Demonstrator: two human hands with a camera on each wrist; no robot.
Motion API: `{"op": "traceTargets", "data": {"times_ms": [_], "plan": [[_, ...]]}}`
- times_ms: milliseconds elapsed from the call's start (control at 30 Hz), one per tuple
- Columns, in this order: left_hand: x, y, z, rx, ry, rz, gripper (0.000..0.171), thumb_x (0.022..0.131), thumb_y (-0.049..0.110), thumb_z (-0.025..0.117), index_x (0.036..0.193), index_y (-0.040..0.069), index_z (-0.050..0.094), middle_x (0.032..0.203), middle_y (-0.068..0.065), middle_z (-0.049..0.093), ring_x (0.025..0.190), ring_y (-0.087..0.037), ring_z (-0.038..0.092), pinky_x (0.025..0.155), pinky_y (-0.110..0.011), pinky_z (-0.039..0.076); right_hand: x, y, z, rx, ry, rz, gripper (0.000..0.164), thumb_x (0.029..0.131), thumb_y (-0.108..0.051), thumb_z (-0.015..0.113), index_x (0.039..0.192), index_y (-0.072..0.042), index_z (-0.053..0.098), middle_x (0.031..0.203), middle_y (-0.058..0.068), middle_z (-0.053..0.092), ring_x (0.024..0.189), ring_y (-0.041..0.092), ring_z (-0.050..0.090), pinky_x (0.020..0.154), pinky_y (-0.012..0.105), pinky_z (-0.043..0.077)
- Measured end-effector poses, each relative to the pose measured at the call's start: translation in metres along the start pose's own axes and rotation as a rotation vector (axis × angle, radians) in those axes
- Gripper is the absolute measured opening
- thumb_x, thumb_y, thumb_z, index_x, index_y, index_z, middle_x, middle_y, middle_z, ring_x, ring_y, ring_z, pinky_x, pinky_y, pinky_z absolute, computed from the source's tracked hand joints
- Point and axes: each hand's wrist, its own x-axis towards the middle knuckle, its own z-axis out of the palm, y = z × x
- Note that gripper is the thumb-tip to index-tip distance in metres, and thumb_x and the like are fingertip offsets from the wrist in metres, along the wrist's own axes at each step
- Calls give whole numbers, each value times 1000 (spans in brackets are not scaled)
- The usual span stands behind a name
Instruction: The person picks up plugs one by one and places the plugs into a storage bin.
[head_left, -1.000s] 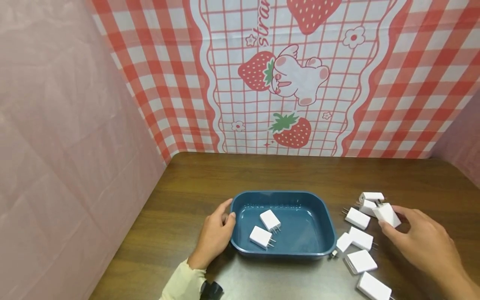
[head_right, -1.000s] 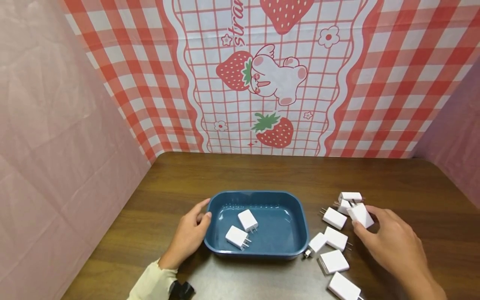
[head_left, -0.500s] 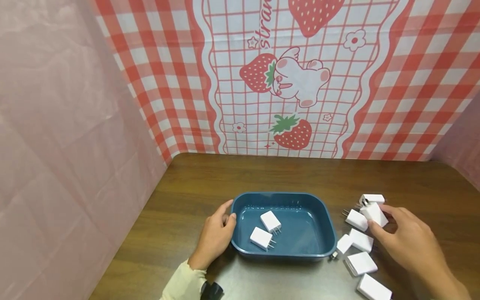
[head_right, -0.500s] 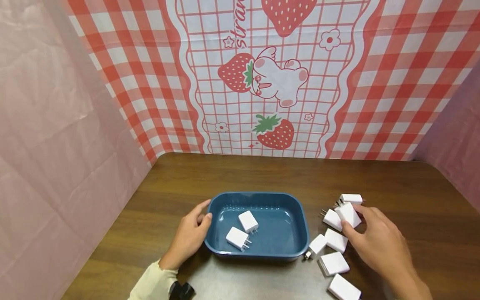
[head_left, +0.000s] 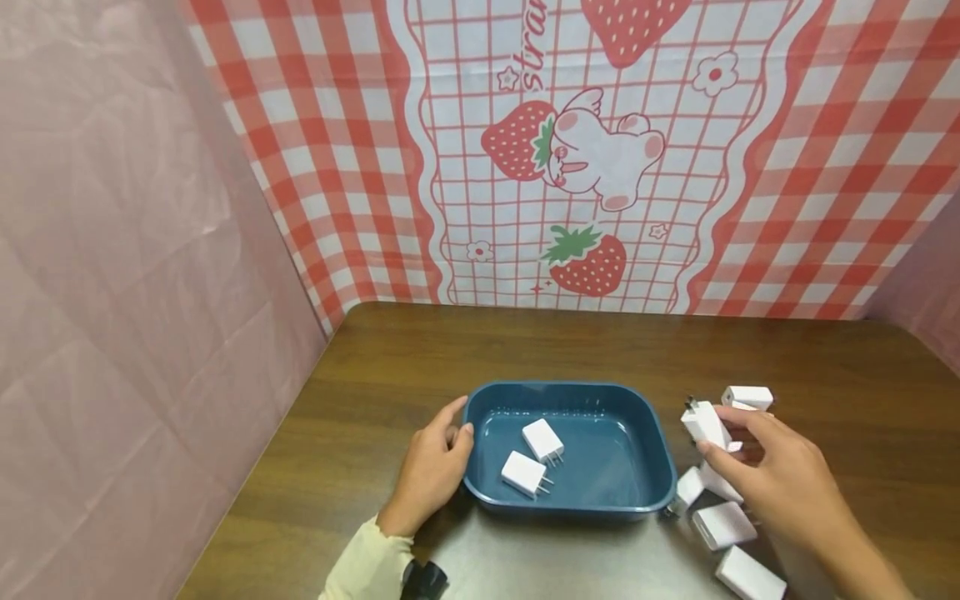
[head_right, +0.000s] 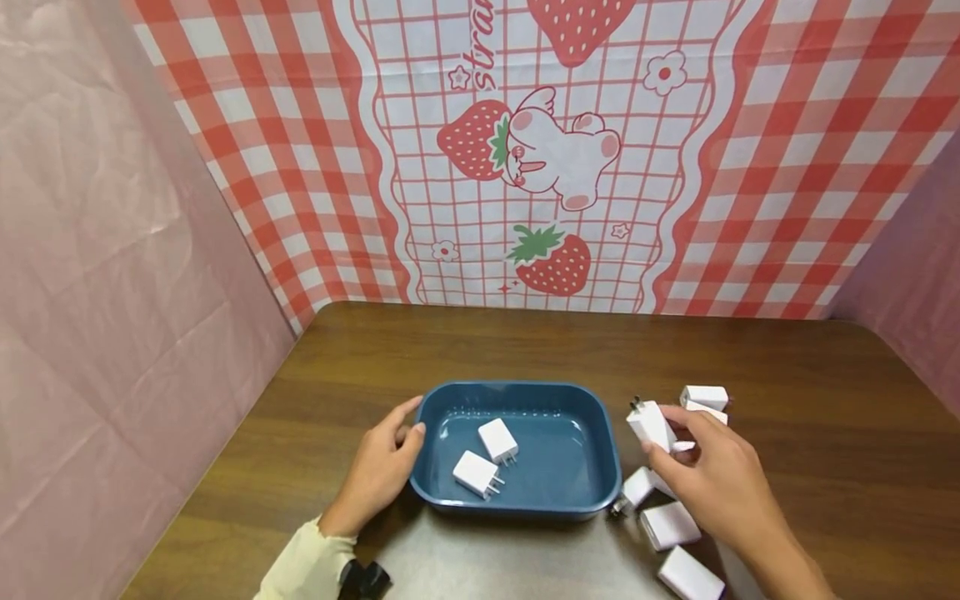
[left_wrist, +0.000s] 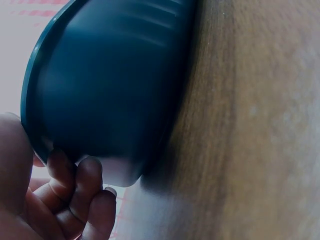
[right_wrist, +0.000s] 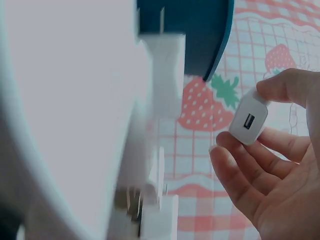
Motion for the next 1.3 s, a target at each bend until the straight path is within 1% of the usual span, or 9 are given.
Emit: {"op": "traceTargets", "data": {"times_ms": [133,200,333,433,500,667,967,1133,1300], "plan": [[0,0,0,-3,5,11,44,98,18,60,141,8,57,57,6,47,49,-10,44,49,-27,35,1,-13,3,78,-29,-34,44,80,-12,84,120,-4,67,99,10,70,74,-2,62,61,13,47],[1,-1,0,-5,6,19,43,98,17,60,140,7,57,57,6,46,49,-9,43,49,-27,35,2,-18,5,105,-45,-60,45,79,-11,85,120,-4,68,100,9,70,75,-1,63,64,11,48],[1,-2,0,-4,6,27,43,98,16,60,140,8,58,57,6,45,48,-8,42,49,-27,34,5,-29,11,115,-65,-138,47,77,-9,86,120,-5,68,100,3,68,76,2,61,69,9,48],[1,-2,0,-7,7,28,43,98,15,60,140,8,58,57,6,44,48,-8,41,49,-27,34,7,-37,15,107,-84,-182,48,76,-8,87,120,-6,68,99,-2,66,76,4,60,69,13,49],[1,-2,0,-8,7,26,43,98,15,60,140,8,58,57,6,45,48,-8,42,49,-26,34,8,-42,17,94,-108,-185,48,76,-10,87,120,-7,68,100,-4,65,77,5,60,69,18,52],[1,-2,0,-6,4,16,43,98,16,60,140,8,58,57,6,45,48,-9,42,49,-26,34,10,-52,23,75,-166,-177,49,78,-17,87,123,-10,68,105,-3,66,80,9,62,68,31,57],[2,-1,1,-9,6,17,43,98,16,60,140,8,58,57,6,46,49,-9,43,49,-26,35,12,-63,28,50,-252,-175,49,81,-24,85,125,-12,67,108,-3,65,83,13,63,68,33,55],[2,-1,0,-6,6,20,43,98,16,60,140,8,58,57,6,45,48,-9,42,49,-27,34,19,-72,27,18,-306,-187,48,82,-25,84,125,-12,67,111,-2,65,85,13,61,69,35,55],[1,-1,0,14,18,43,42,97,15,60,139,7,59,56,8,45,48,-8,42,50,-27,35,29,-80,29,-17,-335,-243,47,82,-25,84,124,-12,67,109,-3,64,83,12,57,69,31,53]]}}
